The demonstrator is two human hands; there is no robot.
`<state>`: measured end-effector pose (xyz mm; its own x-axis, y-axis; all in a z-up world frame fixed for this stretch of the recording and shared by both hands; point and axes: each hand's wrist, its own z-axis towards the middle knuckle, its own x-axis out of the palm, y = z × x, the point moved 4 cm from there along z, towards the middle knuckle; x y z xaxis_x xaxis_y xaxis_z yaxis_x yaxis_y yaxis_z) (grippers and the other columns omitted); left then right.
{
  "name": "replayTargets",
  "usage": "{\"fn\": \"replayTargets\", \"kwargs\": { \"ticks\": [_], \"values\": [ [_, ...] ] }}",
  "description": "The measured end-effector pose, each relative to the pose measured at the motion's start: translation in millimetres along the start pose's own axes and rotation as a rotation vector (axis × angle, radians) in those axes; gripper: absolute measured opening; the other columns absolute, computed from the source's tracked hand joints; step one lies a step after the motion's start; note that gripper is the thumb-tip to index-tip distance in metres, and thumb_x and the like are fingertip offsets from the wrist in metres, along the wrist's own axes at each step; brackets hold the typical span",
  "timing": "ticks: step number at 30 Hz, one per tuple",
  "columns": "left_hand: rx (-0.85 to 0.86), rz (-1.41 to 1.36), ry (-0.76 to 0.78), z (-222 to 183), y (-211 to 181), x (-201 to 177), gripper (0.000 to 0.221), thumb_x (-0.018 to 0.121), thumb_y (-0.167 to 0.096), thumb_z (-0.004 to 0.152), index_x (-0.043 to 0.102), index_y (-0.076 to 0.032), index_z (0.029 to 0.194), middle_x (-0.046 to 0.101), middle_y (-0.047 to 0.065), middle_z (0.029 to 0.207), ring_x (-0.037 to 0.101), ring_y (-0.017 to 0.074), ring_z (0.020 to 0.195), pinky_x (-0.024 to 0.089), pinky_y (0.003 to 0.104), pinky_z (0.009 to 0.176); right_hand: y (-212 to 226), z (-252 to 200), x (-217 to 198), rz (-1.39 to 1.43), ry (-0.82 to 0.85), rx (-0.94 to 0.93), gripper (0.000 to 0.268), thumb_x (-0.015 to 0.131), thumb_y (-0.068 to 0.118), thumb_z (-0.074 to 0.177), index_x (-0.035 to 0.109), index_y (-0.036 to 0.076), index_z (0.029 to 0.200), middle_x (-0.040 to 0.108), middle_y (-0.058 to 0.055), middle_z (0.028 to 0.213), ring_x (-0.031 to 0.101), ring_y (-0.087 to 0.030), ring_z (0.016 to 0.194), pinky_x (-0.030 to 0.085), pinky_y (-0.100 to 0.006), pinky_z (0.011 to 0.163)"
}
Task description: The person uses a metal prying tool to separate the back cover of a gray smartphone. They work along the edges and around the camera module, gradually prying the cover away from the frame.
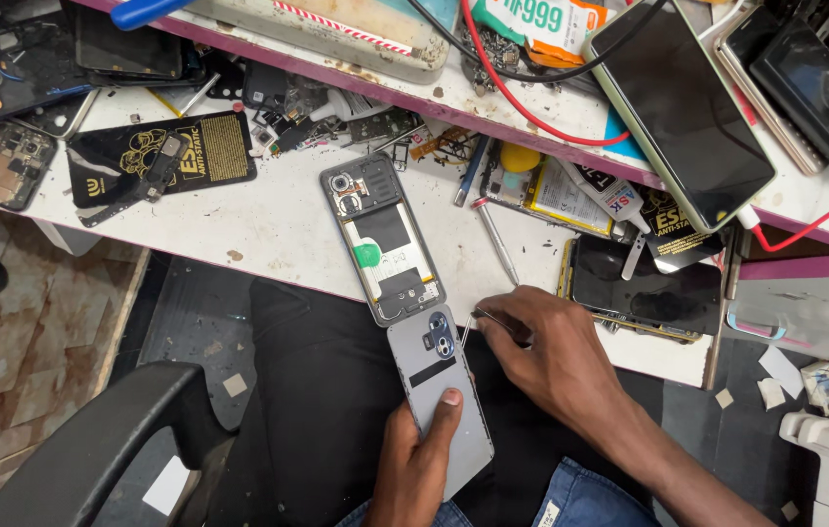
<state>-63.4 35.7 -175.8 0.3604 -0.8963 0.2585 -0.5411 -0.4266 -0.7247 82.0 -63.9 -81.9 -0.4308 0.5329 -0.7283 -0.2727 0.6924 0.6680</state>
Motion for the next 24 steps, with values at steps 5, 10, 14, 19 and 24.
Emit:
{"fn": "replayTargets", "kwargs": {
  "ticks": [5, 10, 14, 19, 24],
  "values": [
    [0.008, -0.005, 0.022, 1, -2, -2, 0.05, 0.057, -0.04, 0.096, 0.072, 0.0, 0.122, 0.079, 0.012, 0.106, 0.071, 0.0164, 0.102, 0.054, 0.033, 0.091, 4, 1, 2, 0.001, -0.012, -0.065, 0.02, 0.071, 0.009, 0.086, 0.077, -0.001, 0.103, 0.076, -0.016, 0.091, 0.075, -0.03, 0.074, 0.057, -0.037, 0.064],
    [0.051, -0.008, 0.019, 1, -5, -4, 0.049, 0.059, -0.039, 0.096, 0.072, 0.001, 0.121, 0.078, 0.012, 0.106, 0.068, 0.0158, 0.099, 0.053, 0.033, 0.089, 6, 2, 10, -0.144, -0.021, -0.053, 0.022, 0.07, 0.008, 0.087, 0.077, 0.003, 0.107, 0.071, -0.015, 0.089, 0.071, -0.031, 0.066, 0.055, -0.042, 0.059],
    [0.014, -0.047, 0.027, -1, -3, -7, 0.049, 0.06, -0.039, 0.095, 0.072, 0.001, 0.121, 0.077, 0.011, 0.106, 0.068, 0.0153, 0.099, 0.053, 0.032, 0.089, 10, -4, 18, -0.308, -0.086, -0.2, 0.025, 0.071, 0.004, 0.083, 0.076, 0.004, 0.108, 0.067, -0.014, 0.09, 0.069, -0.034, 0.072, 0.055, -0.044, 0.06],
    [-0.066, -0.084, -0.028, -1, -1, -10, 0.048, 0.062, -0.037, 0.093, 0.074, 0.001, 0.119, 0.078, 0.013, 0.103, 0.07, 0.0184, 0.094, 0.055, 0.033, 0.085, 9, -5, 27, -0.386, -0.086, -0.263, 0.034, 0.07, 0.001, 0.074, 0.073, 0.0, 0.108, 0.064, -0.015, 0.09, 0.07, -0.032, 0.075, 0.055, -0.044, 0.058],
    [-0.082, -0.168, 0.009, 1, -3, -11, 0.048, 0.063, -0.036, 0.092, 0.074, 0.003, 0.118, 0.079, 0.013, 0.103, 0.073, 0.0192, 0.097, 0.056, 0.032, 0.087, 3, 2, 15, -0.115, -0.099, -0.078, 0.021, 0.067, 0.005, 0.09, 0.075, 0.004, 0.109, 0.066, -0.014, 0.091, 0.069, -0.032, 0.073, 0.054, -0.043, 0.064]
  ]
}}
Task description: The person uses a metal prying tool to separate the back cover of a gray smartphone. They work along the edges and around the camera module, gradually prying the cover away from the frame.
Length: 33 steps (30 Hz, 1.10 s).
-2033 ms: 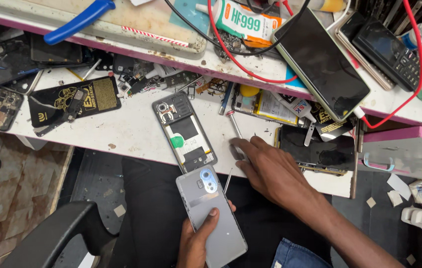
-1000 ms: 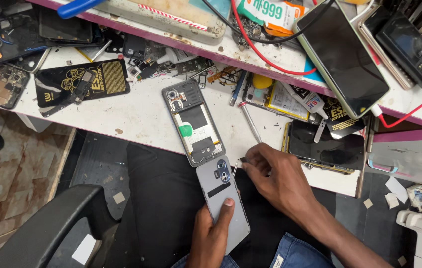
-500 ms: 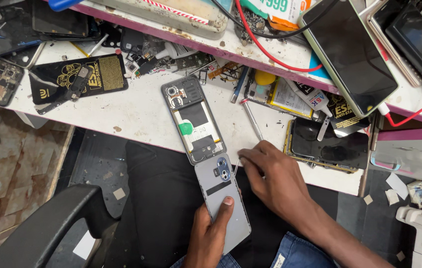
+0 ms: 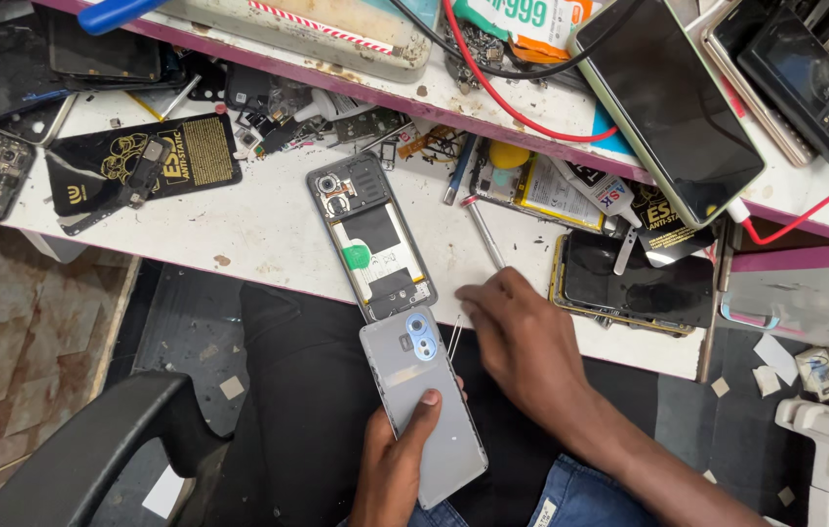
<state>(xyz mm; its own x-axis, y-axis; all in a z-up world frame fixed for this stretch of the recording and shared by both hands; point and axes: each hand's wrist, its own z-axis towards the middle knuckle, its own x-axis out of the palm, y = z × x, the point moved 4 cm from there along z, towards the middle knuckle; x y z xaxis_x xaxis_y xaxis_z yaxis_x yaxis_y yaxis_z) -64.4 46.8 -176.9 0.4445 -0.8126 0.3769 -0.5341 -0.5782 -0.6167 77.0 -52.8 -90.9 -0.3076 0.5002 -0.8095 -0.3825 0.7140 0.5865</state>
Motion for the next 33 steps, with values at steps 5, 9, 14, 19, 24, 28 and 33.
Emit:
{"fn": "replayTargets", "kwargs": {
  "ticks": [5, 9, 14, 19, 24, 28, 33],
  "values": [
    [-0.028, 0.003, -0.001, -1, 1, -3, 0.05, 0.061, -0.038, 0.092, 0.073, 0.002, 0.12, 0.079, 0.013, 0.103, 0.074, 0.0187, 0.097, 0.057, 0.033, 0.087, -7, 0, -5, 0.139, 0.134, 0.176, 0.023, 0.061, 0.006, 0.095, 0.074, 0.002, 0.114, 0.067, -0.015, 0.087, 0.068, -0.032, 0.07, 0.051, -0.042, 0.065],
    [-0.013, -0.016, 0.025, 0, -2, -1, 0.05, 0.062, -0.037, 0.093, 0.072, 0.003, 0.121, 0.078, 0.015, 0.105, 0.072, 0.0199, 0.098, 0.056, 0.034, 0.088, -3, -2, -8, 0.128, 0.079, 0.002, 0.02, 0.067, 0.004, 0.09, 0.072, 0.001, 0.11, 0.07, -0.014, 0.095, 0.072, -0.031, 0.083, 0.054, -0.04, 0.07],
    [-0.074, -0.064, 0.011, -2, -3, -3, 0.049, 0.062, -0.036, 0.092, 0.07, 0.002, 0.123, 0.078, 0.013, 0.108, 0.073, 0.0197, 0.103, 0.056, 0.034, 0.092, 4, -7, -3, -0.043, -0.003, -0.213, 0.026, 0.072, 0.001, 0.085, 0.071, 0.001, 0.11, 0.067, -0.014, 0.097, 0.067, -0.035, 0.09, 0.054, -0.043, 0.074],
    [-0.08, -0.091, 0.002, -3, -4, -1, 0.049, 0.062, -0.035, 0.091, 0.07, 0.001, 0.123, 0.078, 0.013, 0.107, 0.073, 0.0203, 0.103, 0.056, 0.035, 0.092, 1, -11, 4, -0.106, -0.049, -0.205, 0.027, 0.073, 0.001, 0.083, 0.071, 0.002, 0.11, 0.062, -0.013, 0.089, 0.066, -0.033, 0.084, 0.054, -0.044, 0.069],
    [-0.038, -0.023, -0.012, -6, -8, 2, 0.05, 0.062, -0.037, 0.091, 0.072, 0.001, 0.122, 0.078, 0.013, 0.106, 0.071, 0.019, 0.099, 0.054, 0.033, 0.088, 0, -17, 13, -0.184, -0.095, -0.207, 0.027, 0.074, 0.002, 0.083, 0.07, 0.001, 0.109, 0.059, -0.013, 0.085, 0.065, -0.032, 0.078, 0.053, -0.044, 0.063],
    [-0.032, -0.024, -0.037, -8, -12, 2, 0.049, 0.062, -0.036, 0.091, 0.072, 0.001, 0.122, 0.077, 0.014, 0.105, 0.07, 0.0194, 0.097, 0.054, 0.033, 0.086, 2, -20, 17, -0.208, -0.138, -0.224, 0.028, 0.073, 0.001, 0.083, 0.07, -0.001, 0.11, 0.058, -0.015, 0.084, 0.065, -0.032, 0.074, 0.054, -0.043, 0.06],
    [-0.083, -0.016, -0.053, -11, -10, 1, 0.049, 0.06, -0.036, 0.091, 0.072, -0.001, 0.122, 0.078, 0.012, 0.106, 0.072, 0.0181, 0.101, 0.055, 0.033, 0.09, -1, -11, 11, -0.082, -0.139, -0.119, 0.018, 0.069, 0.001, 0.089, 0.07, -0.002, 0.107, 0.063, -0.016, 0.087, 0.066, -0.032, 0.069, 0.053, -0.042, 0.059]
  ]
}}
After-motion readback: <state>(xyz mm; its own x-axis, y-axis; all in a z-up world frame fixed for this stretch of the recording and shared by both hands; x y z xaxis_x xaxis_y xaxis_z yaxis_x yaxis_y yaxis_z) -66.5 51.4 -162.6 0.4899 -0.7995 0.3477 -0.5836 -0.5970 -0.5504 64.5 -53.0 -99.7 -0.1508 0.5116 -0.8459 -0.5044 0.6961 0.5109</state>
